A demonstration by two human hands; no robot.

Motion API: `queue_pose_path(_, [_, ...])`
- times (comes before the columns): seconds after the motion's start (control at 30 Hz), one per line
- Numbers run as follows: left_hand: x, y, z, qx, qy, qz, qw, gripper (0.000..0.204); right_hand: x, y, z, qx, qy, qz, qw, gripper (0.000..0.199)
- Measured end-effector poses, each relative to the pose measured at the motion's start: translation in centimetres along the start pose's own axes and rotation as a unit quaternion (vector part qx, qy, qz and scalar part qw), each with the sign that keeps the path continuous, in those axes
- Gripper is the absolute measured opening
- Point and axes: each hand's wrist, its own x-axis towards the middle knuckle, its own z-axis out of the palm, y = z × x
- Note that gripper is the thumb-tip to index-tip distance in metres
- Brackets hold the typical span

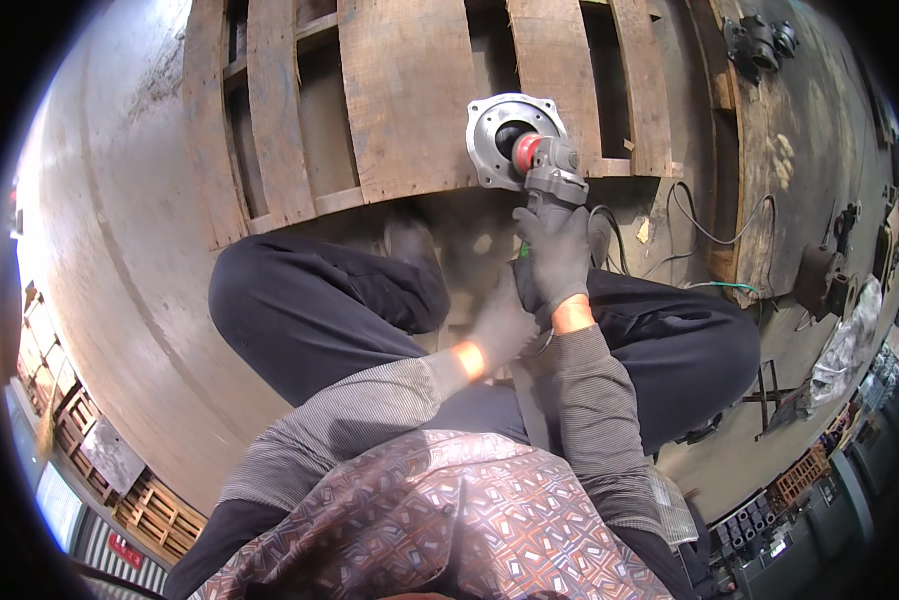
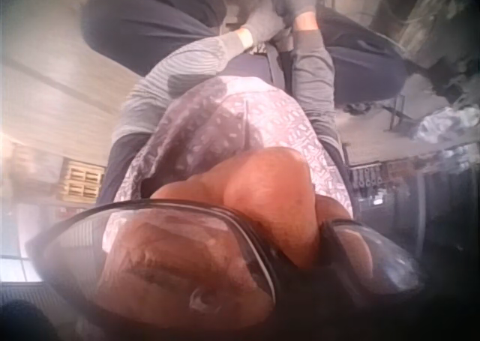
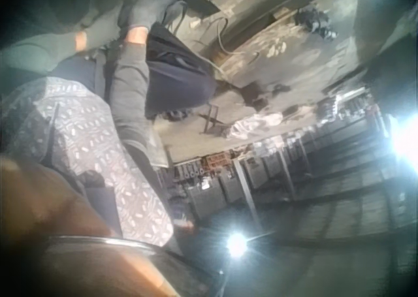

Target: The person sits on the floor and uses a die grinder and an angle grinder to smooth the interior and exterior surfaces of a metal engine part. They repeatedly reposition the part on a wooden pallet and switch between tools to finish different areas.

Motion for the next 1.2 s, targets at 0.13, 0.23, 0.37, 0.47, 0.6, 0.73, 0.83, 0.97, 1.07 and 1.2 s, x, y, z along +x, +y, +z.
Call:
queue_pose_path(0.13, [2.5,0.1,0.7,-0.06,-0.014,0.029,0.998,0.088,2.2,-1.6,-0.6,-0.085,-0.011,-0.003,0.996,0.073])
queue_pose_path(0.23, [5.3,0.2,1.1,-0.111,-0.01,0.084,0.99,0.09,4.3,-3.7,-1.1,-0.124,-0.041,0.032,0.991,0.087])
queue_pose_path(0.37, [7.4,0.1,1.6,-0.141,-0.028,0.116,0.983,0.096,5.7,-5.7,-1.8,-0.133,-0.04,0.041,0.989,0.083])
queue_pose_path(0.47, [6.9,-0.1,1.9,-0.15,0.002,0.154,0.977,0.094,4.8,-5.9,-1.6,-0.149,-0.058,0.017,0.987,0.079])
queue_pose_path(0.6, [5.9,-0.3,1.7,-0.071,0.019,0.146,0.987,0.081,4.3,-6.3,-0.8,-0.182,-0.08,0.016,0.98,0.08])
queue_pose_path(0.73, [6.3,-0.6,1.3,-0.139,0.024,0.162,0.977,0.075,5.2,-7.5,0.0,-0.213,-0.112,-0.011,0.97,0.079])
queue_pose_path(0.83, [6.1,-1.2,1.5,-0.158,0.04,0.151,0.975,0.074,4.8,-7.9,0.3,-0.23,-0.151,-0.019,0.961,0.08])
queue_pose_path(0.97, [4.6,-2.2,3.0,-0.079,0.027,0.104,0.991,0.075,3.2,-7.1,-0.5,-0.208,-0.175,-0.054,0.961,0.083])
queue_pose_path(1.07, [2.7,-2.3,5.0,-0.218,0.006,0.065,0.974,0.074,1.8,-5.4,-1.7,-0.209,-0.168,-0.05,0.962,0.083])
queue_pose_path(1.2, [1.6,-0.3,5.5,-0.111,0.015,0.127,0.986,0.072,2.1,-3.0,-4.3,-0.159,-0.137,0.001,0.978,0.084])
